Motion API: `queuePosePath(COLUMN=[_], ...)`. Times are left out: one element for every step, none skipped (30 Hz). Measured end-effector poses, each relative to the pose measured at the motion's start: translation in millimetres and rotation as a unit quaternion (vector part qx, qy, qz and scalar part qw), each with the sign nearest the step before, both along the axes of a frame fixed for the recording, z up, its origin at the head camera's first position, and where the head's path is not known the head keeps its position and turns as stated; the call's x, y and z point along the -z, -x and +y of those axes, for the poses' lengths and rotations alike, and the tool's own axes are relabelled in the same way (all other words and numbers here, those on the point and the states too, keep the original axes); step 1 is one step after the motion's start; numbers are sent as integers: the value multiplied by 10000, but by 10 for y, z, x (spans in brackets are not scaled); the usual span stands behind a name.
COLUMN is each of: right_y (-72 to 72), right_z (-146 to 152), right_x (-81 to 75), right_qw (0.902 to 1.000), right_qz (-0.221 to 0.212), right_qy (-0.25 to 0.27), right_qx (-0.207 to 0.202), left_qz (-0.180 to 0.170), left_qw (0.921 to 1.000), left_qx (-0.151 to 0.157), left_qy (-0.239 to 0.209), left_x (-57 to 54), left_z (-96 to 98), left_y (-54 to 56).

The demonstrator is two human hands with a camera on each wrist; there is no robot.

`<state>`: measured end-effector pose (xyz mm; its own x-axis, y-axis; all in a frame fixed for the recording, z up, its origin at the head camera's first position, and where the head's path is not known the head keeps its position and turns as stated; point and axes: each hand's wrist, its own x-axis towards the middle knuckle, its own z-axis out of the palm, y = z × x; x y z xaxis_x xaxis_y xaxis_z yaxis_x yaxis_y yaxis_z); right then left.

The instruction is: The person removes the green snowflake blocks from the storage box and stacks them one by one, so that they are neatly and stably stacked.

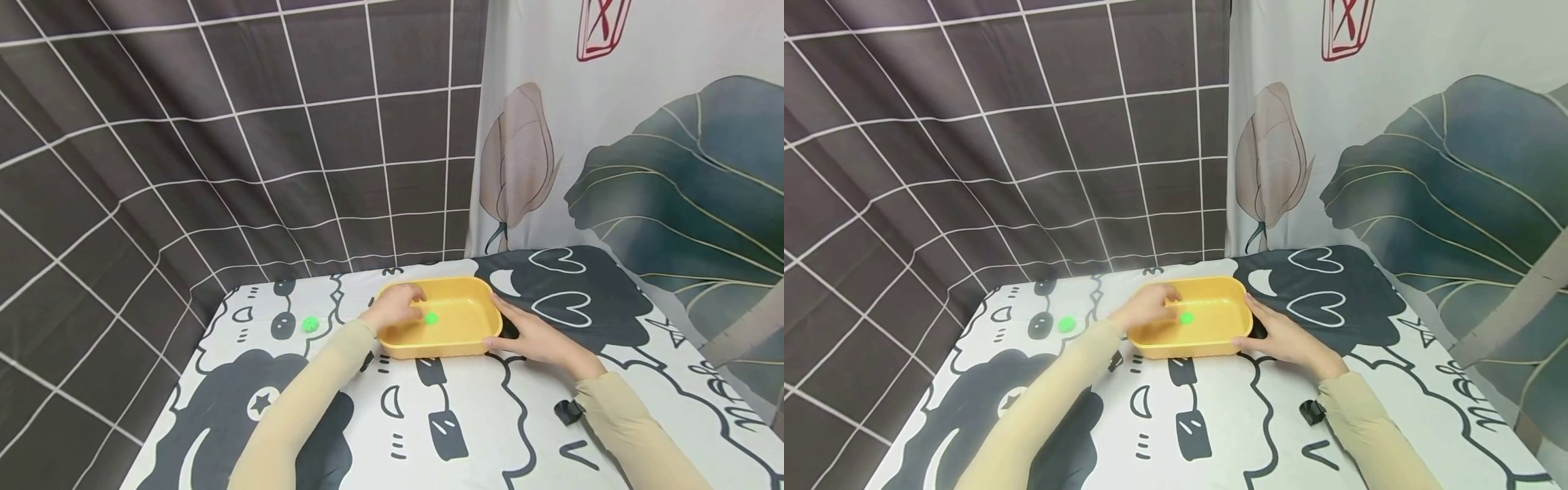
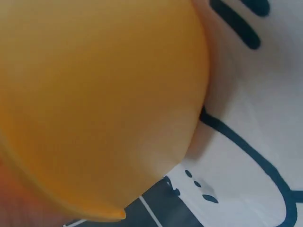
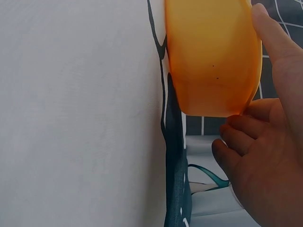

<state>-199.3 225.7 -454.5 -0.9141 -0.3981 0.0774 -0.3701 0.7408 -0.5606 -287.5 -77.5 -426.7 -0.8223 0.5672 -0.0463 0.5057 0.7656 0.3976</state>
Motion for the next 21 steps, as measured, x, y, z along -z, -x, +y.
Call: queuePosePath(right_y=[-3, -6, -7, -8, -11, -11, -10, -10, -8, -6, -4, 1, 4, 9, 12, 14, 16, 17, 16, 17, 16], right_z=[-1, -3, -2, -2, -3, -3, -3, -5, -5, -6, -6, -7, -7, -6, -4, -5, -4, -3, -1, 2, 4], right_x=[-6, -10, -13, -18, -23, -25, -26, -27, -24, -19, -12, -3, 5, 15, 24, 31, 36, 37, 38, 39, 36], right_qw=[10000, 10000, 10000, 10000, 10000, 10000, 10000, 10000, 10000, 10000, 10000, 10000, 10000, 10000, 10000, 10000, 10000, 10000, 10000, 10000, 10000], right_qz=[-10, -14, -15, -17, 0, 3, 17, 27, 34, 34, 29, 13, 3, -12, -20, -15, -17, -19, -2, 7, 22], right_qy=[-1, 1, -12, -12, -23, -25, -30, -28, -35, -39, -39, -37, -30, -24, -29, -31, -25, -22, -17, -22, -35], right_qx=[-2, -5, -16, -21, -43, -45, -54, -57, -58, -57, -57, -43, -37, -28, -23, -32, -26, -11, -15, -6, -8], left_qz=[-23, -32, -42, -76, -76, -72, -44, 6, 60, 108, 149, 168, 181, 189, 170, 138, 113, 94, 80, 52, 22], left_qw=[10000, 10000, 10000, 9999, 9999, 9999, 9998, 9997, 9994, 9992, 9988, 9986, 9983, 9981, 9979, 9980, 9981, 9983, 9984, 9986, 9988], left_qx=[1, 14, 31, 33, 51, 74, 88, 115, 148, 186, 227, 259, 288, 325, 350, 358, 357, 354, 348, 343, 325], left_qy=[13, 26, 48, 61, 84, 127, 188, 235, 293, 348, 400, 436, 466, 488, 514, 505, 488, 464, 439, 402, 358], left_x=[8, 17, 26, 31, 37, 45, 56, 67, 81, 93, 107, 121, 132, 143, 154, 160, 166, 170, 173, 175, 176], left_z=[11, 22, 31, 42, 54, 67, 79, 91, 103, 116, 127, 137, 149, 159, 166, 173, 177, 181, 183, 184, 185], left_y=[-7, -14, -20, -29, -32, -34, -34, -33, -29, -27, -23, -21, -20, -20, -20, -20, -22, -23, -25, -24, -23])
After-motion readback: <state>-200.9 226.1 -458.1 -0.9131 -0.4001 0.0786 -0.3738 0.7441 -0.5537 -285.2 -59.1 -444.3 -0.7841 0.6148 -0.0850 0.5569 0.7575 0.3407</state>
